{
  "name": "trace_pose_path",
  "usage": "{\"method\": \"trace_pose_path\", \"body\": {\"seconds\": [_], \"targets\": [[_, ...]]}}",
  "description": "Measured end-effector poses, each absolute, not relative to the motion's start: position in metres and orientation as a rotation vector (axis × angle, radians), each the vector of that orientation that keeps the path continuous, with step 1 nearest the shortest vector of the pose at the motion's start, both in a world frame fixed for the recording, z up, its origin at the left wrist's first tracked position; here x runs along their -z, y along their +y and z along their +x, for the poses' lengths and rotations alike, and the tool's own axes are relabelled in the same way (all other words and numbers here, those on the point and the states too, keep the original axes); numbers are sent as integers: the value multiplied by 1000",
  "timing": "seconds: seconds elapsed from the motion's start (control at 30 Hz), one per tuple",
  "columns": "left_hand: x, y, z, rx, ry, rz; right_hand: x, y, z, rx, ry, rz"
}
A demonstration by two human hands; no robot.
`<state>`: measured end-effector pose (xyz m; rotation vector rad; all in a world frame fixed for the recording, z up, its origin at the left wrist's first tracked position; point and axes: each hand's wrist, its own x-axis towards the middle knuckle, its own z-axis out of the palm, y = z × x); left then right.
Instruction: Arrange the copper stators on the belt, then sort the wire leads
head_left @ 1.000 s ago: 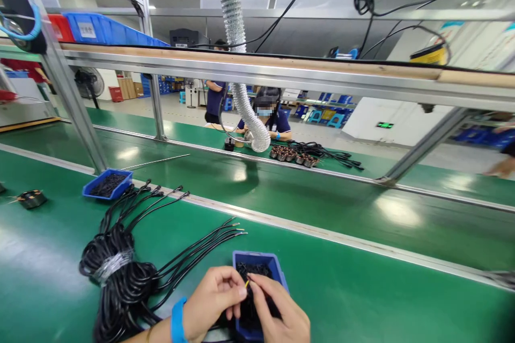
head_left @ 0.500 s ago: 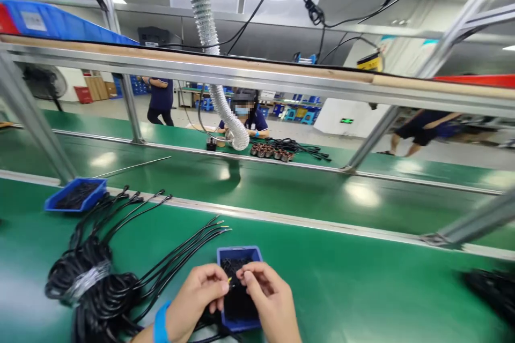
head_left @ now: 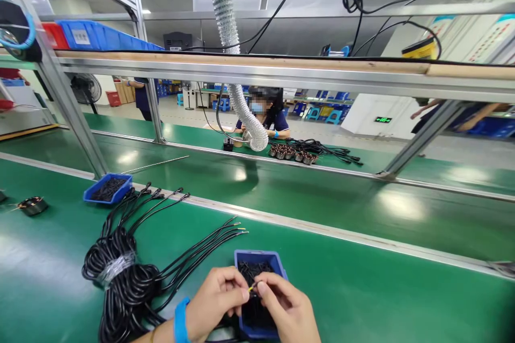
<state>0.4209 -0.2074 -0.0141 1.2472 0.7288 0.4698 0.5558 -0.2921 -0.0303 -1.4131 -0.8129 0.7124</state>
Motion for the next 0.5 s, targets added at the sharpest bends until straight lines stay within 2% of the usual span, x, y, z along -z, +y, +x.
{"method": "trace_pose_path", "body": {"seconds": [0.2,0.33,0.5], "targets": [[16,-206,421,-477,715,1249,28,-292,561,-734,-964,-1380],[17,-206,419,-512,697,1235,24,-293,570,-626,-1300,-1368],[16,-205,417,-566,611,1170,26,-292,571,-464,-1313,-1411]]}}
